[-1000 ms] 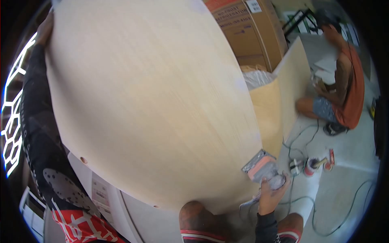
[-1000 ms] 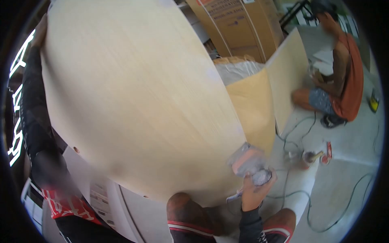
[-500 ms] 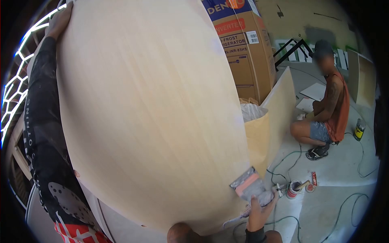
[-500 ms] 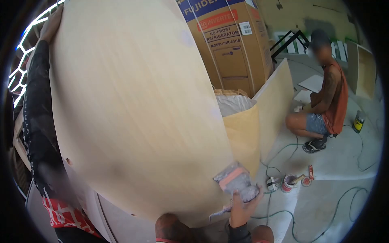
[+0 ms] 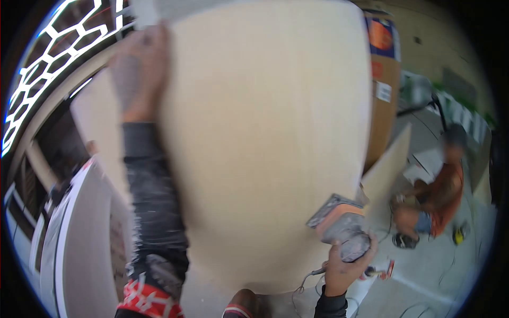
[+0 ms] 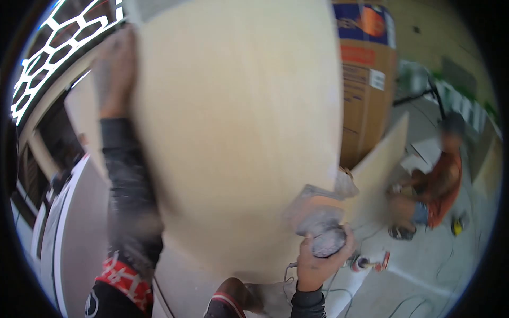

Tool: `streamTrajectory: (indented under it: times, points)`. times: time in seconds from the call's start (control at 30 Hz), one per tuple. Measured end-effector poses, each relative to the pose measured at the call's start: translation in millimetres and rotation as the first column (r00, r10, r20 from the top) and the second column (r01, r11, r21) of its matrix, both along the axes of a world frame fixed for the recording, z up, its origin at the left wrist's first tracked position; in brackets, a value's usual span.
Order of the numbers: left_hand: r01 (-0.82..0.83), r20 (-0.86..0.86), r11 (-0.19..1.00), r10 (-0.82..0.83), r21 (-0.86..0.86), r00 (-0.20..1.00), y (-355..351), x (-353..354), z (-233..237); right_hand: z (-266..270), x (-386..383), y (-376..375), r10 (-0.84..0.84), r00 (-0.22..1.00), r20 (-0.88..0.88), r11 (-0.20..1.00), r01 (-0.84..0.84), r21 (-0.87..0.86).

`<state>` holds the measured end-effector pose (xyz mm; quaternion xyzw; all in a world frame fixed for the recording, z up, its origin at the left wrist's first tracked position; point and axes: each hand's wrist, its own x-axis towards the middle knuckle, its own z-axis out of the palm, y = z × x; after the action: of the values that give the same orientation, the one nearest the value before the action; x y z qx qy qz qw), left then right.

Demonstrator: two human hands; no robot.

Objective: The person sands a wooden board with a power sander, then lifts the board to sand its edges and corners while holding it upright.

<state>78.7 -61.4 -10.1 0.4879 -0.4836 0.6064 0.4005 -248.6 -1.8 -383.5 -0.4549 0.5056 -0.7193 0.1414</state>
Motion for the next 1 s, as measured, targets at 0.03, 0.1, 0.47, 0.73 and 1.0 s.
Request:
streamTrajectory:
  times: [0.03, 0.1, 0.47, 0.73, 1.0]
  points:
    - [-0.061, 0.03, 0.998, 0.062, -0.02, 0.998, -1.4, -7.9, -0.6, 26.7, 1.3, -4.5, -0.012, 1.0, -0.027, 1.0, 0.012, 0.005]
    - [-0.061, -0.039, 0.997, 0.063, 0.053, 0.997, -8.0, -19.8, 1.0, 78.5, 3.6, -17.6, 0.072, 0.996, -0.056, 0.997, -0.072, -0.003]
    - [0.246, -0.265, 0.907, -0.157, 0.343, 0.951, 132.1, -51.7, 5.2, 284.5, 20.6, 54.1, -0.068, 0.96, -0.273, 0.974, 0.005, -0.224]
    - [0.356, -0.27, 0.737, -0.241, 0.574, 0.932, 185.4, -60.5, 26.3, 388.2, -10.4, 85.6, -0.162, 0.866, -0.474, 0.92, -0.041, -0.389]
    - [0.384, -0.211, 0.561, -0.35, 0.733, 0.913, 206.1, -45.1, 42.3, 450.8, -24.3, 118.0, -0.023, 0.677, -0.736, 0.969, -0.167, -0.183]
